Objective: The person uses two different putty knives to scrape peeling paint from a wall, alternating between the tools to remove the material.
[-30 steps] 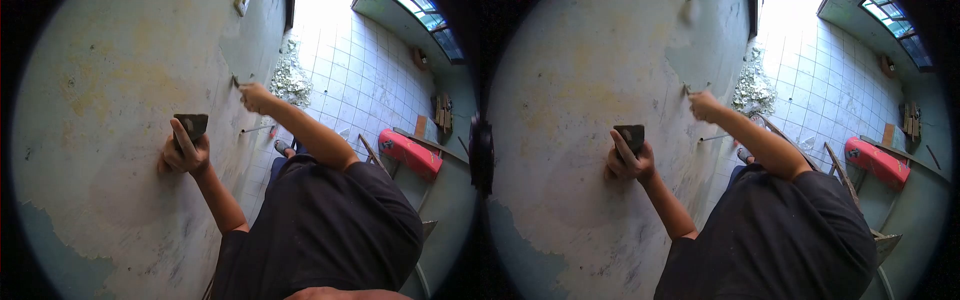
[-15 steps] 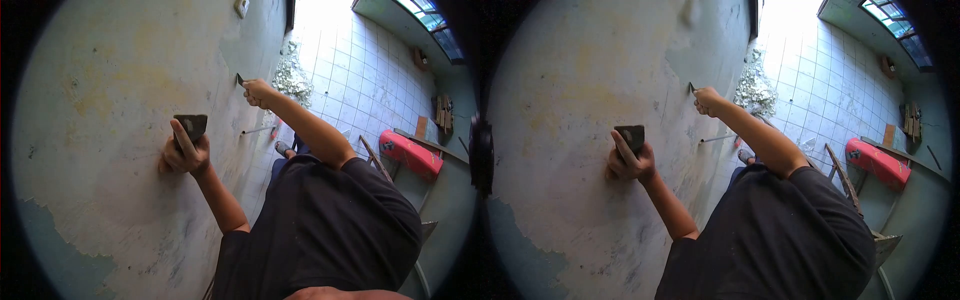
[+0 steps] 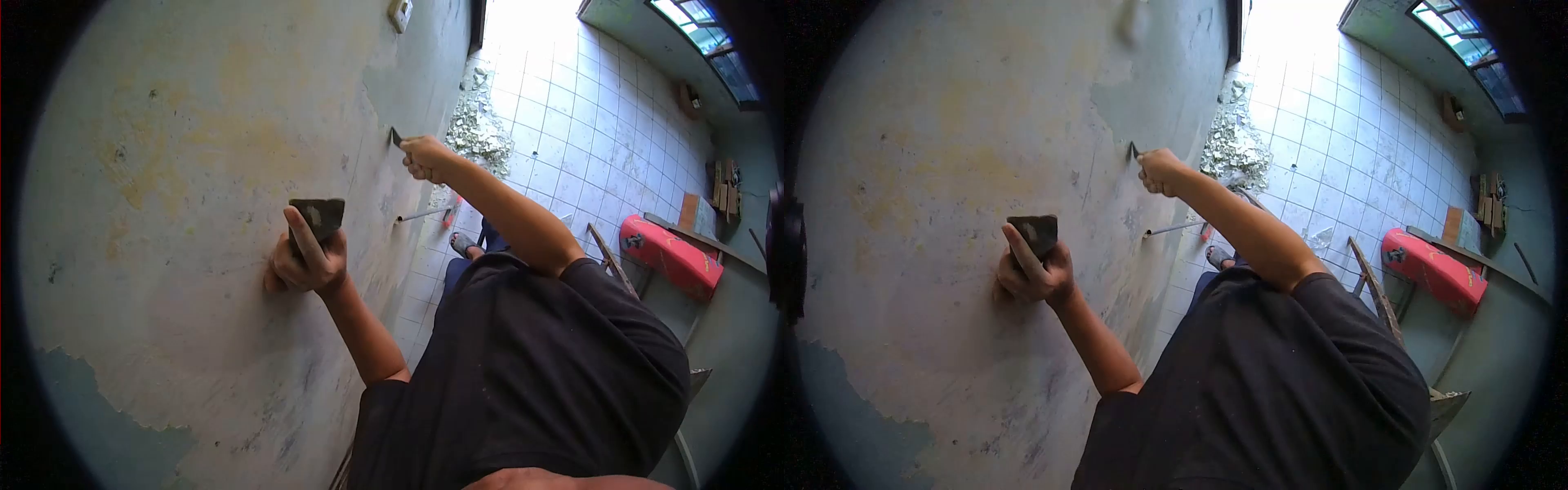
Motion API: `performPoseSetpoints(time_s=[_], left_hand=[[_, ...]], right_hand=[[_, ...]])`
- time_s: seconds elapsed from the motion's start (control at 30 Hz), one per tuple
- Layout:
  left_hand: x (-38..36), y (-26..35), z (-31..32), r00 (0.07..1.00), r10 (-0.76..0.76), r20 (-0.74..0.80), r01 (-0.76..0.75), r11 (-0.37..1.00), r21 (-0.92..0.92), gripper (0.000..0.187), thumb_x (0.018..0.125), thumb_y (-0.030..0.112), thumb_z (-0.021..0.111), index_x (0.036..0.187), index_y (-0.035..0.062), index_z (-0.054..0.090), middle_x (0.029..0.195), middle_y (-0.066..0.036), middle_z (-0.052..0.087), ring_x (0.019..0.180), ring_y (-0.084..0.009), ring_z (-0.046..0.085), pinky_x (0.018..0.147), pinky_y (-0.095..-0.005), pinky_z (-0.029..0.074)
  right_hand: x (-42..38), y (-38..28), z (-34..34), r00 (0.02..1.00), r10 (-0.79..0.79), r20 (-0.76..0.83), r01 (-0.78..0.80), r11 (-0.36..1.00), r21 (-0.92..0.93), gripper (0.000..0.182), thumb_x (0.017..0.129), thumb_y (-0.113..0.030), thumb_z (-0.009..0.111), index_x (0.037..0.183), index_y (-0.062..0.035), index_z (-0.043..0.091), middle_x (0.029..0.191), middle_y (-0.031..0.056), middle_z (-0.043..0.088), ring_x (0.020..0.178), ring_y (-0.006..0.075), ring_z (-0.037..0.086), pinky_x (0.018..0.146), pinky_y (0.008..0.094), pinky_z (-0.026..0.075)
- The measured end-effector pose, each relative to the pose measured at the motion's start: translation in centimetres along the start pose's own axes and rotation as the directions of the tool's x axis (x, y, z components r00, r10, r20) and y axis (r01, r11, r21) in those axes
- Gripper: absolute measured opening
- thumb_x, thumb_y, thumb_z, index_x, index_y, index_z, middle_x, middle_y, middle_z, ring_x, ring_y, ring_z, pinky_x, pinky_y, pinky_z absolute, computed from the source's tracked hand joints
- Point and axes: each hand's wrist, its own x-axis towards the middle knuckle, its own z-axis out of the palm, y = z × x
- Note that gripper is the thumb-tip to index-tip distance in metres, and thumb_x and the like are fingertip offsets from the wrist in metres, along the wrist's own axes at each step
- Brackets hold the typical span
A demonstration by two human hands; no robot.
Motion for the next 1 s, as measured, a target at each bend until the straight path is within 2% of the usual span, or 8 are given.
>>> performPoseSetpoints(time_s=[0.1,0.13,0.27,0.33,0.47,0.77,0.9,1.0], left_hand=[[-0.3,0.0,0.1,1.0,0.009,0.004,-0.009,1.0,0.023,0.046,0.093,0.048,0.068,0.124,0.0134,0.073,0.087,-0.001,0.058,0.073,-0.0181,0.055,0.072,-0.0346,0.035],[-0.4,-0.1,-0.2,1.0,0.011,0.017,-0.012,1.0,0.023,0.046,0.093,0.048,0.068,0.124,0.0134,0.073,0.087,-0.001,0.058,0.073,-0.0181,0.055,0.072,-0.0346,0.035],[-0.1,0.2,0.3,1.0,-0.006,-0.001,0.006,1.0,0.018,0.046,0.094,0.048,0.068,0.124,0.0138,0.073,0.086,0.0,0.058,0.073,-0.0175,0.054,0.072,-0.035,0.034],[-0.1,0.1,0.3,1.0,-0.004,0.0,0.004,1.0,0.025,0.046,0.094,0.048,0.068,0.124,0.0138,0.073,0.086,0.001,0.059,0.073,-0.017,0.054,0.073,-0.035,0.034],[0.2,0.2,0.5,1.0,-0.009,-0.019,0.009,0.999,0.03,0.046,0.094,0.048,0.068,0.124,0.0138,0.073,0.085,0.001,0.059,0.072,-0.0161,0.053,0.073,-0.0345,0.034],[0.0,0.1,0.3,1.0,-0.005,0.005,0.005,1.0,0.018,0.044,0.093,0.045,0.069,0.123,0.0137,0.074,0.086,0.001,0.058,0.074,-0.0158,0.053,0.074,-0.035,0.034],[0.1,0.2,0.0,1.0,-0.006,0.013,0.005,1.0,0.01,0.044,0.093,0.044,0.07,0.124,0.0136,0.074,0.088,0.0,0.058,0.075,-0.0158,0.053,0.074,-0.0352,0.034],[-0.1,0.1,0.1,1.0,-0.01,0.014,0.01,1.0,0.016,0.044,0.092,0.044,0.069,0.125,0.0138,0.074,0.089,0.001,0.058,0.076,-0.0161,0.054,0.074,-0.0356,0.034]], right_hand=[[-4.5,-0.3,1.3,0.994,-0.007,0.105,0.016,0.996,-0.09,0.028,0.106,-0.024,0.051,0.13,-0.0113,0.056,0.071,0.0027,0.05,0.048,0.0118,0.044,0.038,0.0268,0.036],[-2.7,0.1,0.5,0.994,0.002,0.114,0.006,0.997,-0.076,0.034,0.106,-0.024,0.051,0.137,-0.012,0.054,0.072,0.0033,0.051,0.048,0.0119,0.045,0.038,0.0269,0.037],[-2.4,0.1,0.0,0.997,-0.022,0.067,0.026,0.997,-0.067,0.035,0.106,-0.023,0.051,0.139,-0.0115,0.054,0.072,0.0028,0.05,0.048,0.0106,0.043,0.039,0.0259,0.036],[-4.0,-0.5,0.9,0.988,0.001,0.157,0.008,0.999,-0.053,0.034,0.106,-0.024,0.052,0.136,-0.0107,0.055,0.072,0.0028,0.049,0.048,0.0109,0.043,0.039,0.0264,0.037],[-2.8,-0.7,0.4,0.999,-0.042,0.027,0.045,0.994,-0.099,0.031,0.105,-0.025,0.053,0.131,-0.0085,0.056,0.072,0.0031,0.051,0.048,0.0123,0.045,0.038,0.0279,0.037],[-4.9,-0.8,2.0,0.994,-0.045,0.096,0.059,0.987,-0.15,0.041,0.105,-0.025,0.053,0.142,-0.0088,0.052,0.074,0.0052,0.054,0.048,0.0137,0.048,0.038,0.028,0.038],[-4.7,-1.5,2.1,0.996,-0.089,-0.003,0.089,0.996,-0.016,0.035,0.105,-0.021,0.052,0.136,-0.0055,0.058,0.071,0.0034,0.051,0.044,0.0099,0.043,0.037,0.0251,0.036],[-7.9,-1.4,3.6,0.991,-0.05,0.124,0.063,0.992,-0.107,0.04,0.107,-0.02,0.048,0.144,-0.0067,0.05,0.072,0.001,0.047,0.046,0.0073,0.039,0.039,0.0223,0.036]])
